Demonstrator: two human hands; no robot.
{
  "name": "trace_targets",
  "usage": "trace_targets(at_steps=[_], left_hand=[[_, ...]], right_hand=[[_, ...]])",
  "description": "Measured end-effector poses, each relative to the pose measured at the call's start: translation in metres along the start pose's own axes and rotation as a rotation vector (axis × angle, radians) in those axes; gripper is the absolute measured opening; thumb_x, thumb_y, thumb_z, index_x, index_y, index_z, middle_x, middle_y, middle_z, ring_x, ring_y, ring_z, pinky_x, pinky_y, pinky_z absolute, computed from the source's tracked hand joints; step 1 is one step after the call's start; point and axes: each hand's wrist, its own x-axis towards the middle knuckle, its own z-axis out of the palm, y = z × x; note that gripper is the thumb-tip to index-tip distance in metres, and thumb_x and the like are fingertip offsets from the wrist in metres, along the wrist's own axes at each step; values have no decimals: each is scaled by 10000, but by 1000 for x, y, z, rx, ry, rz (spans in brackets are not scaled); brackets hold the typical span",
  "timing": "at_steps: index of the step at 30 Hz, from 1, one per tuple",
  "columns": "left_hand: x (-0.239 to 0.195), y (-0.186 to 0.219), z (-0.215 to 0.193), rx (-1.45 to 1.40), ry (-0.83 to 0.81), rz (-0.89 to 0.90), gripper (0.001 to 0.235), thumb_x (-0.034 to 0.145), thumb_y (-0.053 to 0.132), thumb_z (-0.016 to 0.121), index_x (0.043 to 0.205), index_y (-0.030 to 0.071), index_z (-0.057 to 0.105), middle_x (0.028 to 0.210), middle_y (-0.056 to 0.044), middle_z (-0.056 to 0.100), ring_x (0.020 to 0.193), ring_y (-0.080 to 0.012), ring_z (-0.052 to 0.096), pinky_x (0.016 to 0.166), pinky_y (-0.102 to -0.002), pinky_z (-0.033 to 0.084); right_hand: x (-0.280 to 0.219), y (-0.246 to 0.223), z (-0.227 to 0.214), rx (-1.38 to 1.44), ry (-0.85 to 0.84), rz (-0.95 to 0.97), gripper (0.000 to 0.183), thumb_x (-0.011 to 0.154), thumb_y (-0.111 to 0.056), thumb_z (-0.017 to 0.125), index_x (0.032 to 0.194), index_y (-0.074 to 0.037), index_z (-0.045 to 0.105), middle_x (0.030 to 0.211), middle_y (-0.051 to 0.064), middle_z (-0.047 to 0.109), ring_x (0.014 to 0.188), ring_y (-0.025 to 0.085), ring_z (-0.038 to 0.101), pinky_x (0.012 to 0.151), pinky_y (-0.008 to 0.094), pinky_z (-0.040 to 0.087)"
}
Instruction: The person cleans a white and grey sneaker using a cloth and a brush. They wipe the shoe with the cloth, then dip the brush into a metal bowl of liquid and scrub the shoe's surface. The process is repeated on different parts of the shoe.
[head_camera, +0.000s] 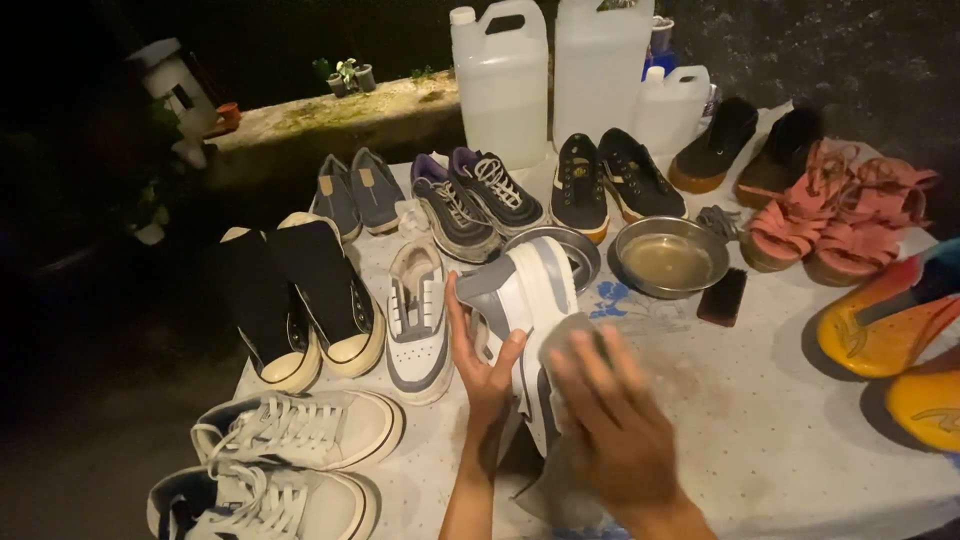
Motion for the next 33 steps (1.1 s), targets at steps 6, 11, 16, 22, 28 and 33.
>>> trace_targets(at_steps=[6,11,16,22,28,33], left_hand=[[-1,-14,-3,23,-16,60,910,871,232,698,1614,17,218,1694,-178,250,1588,-315,227,1285,-444,210],[1,-1,4,5,31,-16,901,863,252,714,1610,43,254,1674,-162,305,1558,-300,289,1266,-434,236],[3,-10,3,24,63,-12,881,873,217,703,1607,32,254,1684,-151,283,1583,-290,224,1280,-451,181],[5,-14,1,5,9,63,870,899,200,706,1607,8,238,1674,-187,294,1563,-319,283,1271,-427,249],[3,7,3,6,47,-87,875,877,226,710,1611,77,257,1665,-168,333,1546,-291,312,1254,-430,236],[5,-20,2,51,111,-19,854,901,169,740,1605,56,269,1684,-153,290,1584,-294,226,1287,-454,193]], right_hand=[[2,-17,-9,-144,6,-138,209,967,-129,723,1172,-146,758,1240,6,733,1189,252,686,803,284,538],[-27,-17,-26,-63,-154,-130,305,942,-36,592,1179,-152,744,1260,-15,710,1257,243,640,648,292,554],[-10,-12,-31,32,-155,-47,221,976,-122,598,1163,-92,713,1241,20,712,1298,207,611,889,316,555],[30,-9,-12,-180,79,-66,201,1032,-71,588,1112,-100,769,1240,35,737,1221,228,674,1001,275,501],[-21,-8,-18,-99,-240,-123,474,869,94,566,1297,-82,667,1411,15,635,1359,232,563,594,290,553],[-45,-8,-34,30,-225,-65,229,866,-38,717,1041,-175,773,1241,-69,731,1251,179,642,659,297,584]])
